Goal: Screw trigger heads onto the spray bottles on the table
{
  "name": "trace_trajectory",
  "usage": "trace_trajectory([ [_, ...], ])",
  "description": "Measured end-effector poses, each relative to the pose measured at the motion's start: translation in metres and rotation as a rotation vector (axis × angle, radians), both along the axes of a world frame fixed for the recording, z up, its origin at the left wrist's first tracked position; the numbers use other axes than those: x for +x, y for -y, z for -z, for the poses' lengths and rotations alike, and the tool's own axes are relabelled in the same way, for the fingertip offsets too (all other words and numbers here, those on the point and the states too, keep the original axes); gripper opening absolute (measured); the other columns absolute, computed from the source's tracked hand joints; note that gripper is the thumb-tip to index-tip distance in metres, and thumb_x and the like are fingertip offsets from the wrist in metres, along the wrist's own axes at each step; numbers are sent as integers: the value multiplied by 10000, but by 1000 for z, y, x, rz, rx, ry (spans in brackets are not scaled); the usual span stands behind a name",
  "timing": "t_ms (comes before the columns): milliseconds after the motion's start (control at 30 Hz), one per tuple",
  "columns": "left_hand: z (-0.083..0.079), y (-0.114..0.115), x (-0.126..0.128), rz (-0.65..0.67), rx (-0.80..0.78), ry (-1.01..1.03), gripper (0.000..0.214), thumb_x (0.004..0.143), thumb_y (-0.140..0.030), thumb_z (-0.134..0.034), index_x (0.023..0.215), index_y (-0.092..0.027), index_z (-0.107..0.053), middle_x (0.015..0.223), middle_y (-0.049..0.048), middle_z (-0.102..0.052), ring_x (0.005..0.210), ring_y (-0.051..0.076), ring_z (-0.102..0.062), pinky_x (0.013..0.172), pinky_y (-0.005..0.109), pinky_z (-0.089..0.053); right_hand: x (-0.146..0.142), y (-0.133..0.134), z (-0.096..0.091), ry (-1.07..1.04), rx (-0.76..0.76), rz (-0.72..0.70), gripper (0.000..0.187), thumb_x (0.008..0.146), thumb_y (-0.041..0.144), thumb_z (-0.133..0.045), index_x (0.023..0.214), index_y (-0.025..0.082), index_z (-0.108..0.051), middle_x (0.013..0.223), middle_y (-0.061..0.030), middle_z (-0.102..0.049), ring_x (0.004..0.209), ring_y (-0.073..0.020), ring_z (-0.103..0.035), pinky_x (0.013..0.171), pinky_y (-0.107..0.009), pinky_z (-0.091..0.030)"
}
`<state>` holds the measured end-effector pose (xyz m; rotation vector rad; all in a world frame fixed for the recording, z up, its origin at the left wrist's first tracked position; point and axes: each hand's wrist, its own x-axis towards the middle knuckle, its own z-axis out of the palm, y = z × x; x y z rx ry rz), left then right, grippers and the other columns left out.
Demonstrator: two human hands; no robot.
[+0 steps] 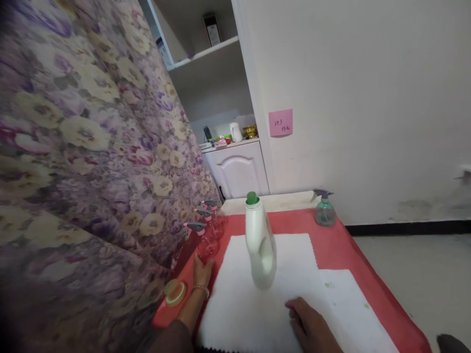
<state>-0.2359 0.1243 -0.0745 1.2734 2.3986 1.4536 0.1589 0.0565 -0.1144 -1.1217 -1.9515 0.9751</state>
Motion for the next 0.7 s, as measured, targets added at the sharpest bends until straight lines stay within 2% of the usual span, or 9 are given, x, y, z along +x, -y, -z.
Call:
trace_trajectory([
  [100, 7, 11, 22, 64, -79, -102, 671, 862, -174, -473, 1463, -49, -204, 1503, 252, -361, 1416, 301, -338, 1159, 457, -305, 0, 0, 4, -3, 31, -9, 253, 881, 288, -459, 1077, 220, -605, 914, -52, -695, 823, -205, -659, 793, -335, -527],
  [200, 14, 19, 48, 234, -171, -246, 556, 906, -216, -420, 1435, -61, -347, 1525, 215, -366, 1434, 262, -319, 1177, 409, -287, -1, -1, 3, 10, 52, 6, 259, 864, 265, -462, 1071, 211, -608, 893, -49, -682, 803, -202, -647, 776, -339, -521],
  [300, 17, 24, 68, 427, -281, -385, 508, 906, -304, -486, 1370, -97, -496, 1495, 174, -438, 1424, 265, -342, 1194, 418, -248, 0, 0, -2, 5, 63, 15, 264, 850, 251, -464, 1063, 209, -614, 880, -47, -680, 788, -201, -641, 759, -336, -517],
  [367, 16, 25, 76, 502, -337, -462, 528, 906, -360, -508, 1375, -119, -509, 1504, 164, -422, 1432, 284, -321, 1197, 462, -220, 0, 1, -7, -7, 65, 9, 271, 836, 231, -467, 1062, 207, -615, 879, -44, -676, 786, -196, -638, 756, -328, -514],
  [500, 11, 25, 78, 537, -412, -572, 559, 938, -390, -446, 1412, -94, -466, 1530, 183, -356, 1443, 304, -290, 1186, 492, -219, 1, 0, -19, -10, 11, 6, 299, 792, 188, -491, 1056, 188, -631, 889, -48, -681, 796, -191, -637, 751, -315, -509],
  [633, 9, 20, 76, 537, -444, -655, 576, 951, -368, -405, 1421, -36, -441, 1521, 218, -355, 1437, 332, -291, 1179, 517, -229, 12, -11, -39, -50, -162, -56, 323, 726, 148, -532, 1018, 174, -669, 867, -35, -720, 762, -172, -647, 704, -274, -501],
  [700, 12, 16, 73, 497, -473, -757, 580, 952, -388, -393, 1419, -48, -451, 1521, 197, -366, 1426, 329, -319, 1167, 512, -272, 25, -23, -49, -52, -254, -105, 342, 712, 142, -541, 1021, 175, -684, 825, -18, -727, 714, -158, -645, 643, -250, -486],
])
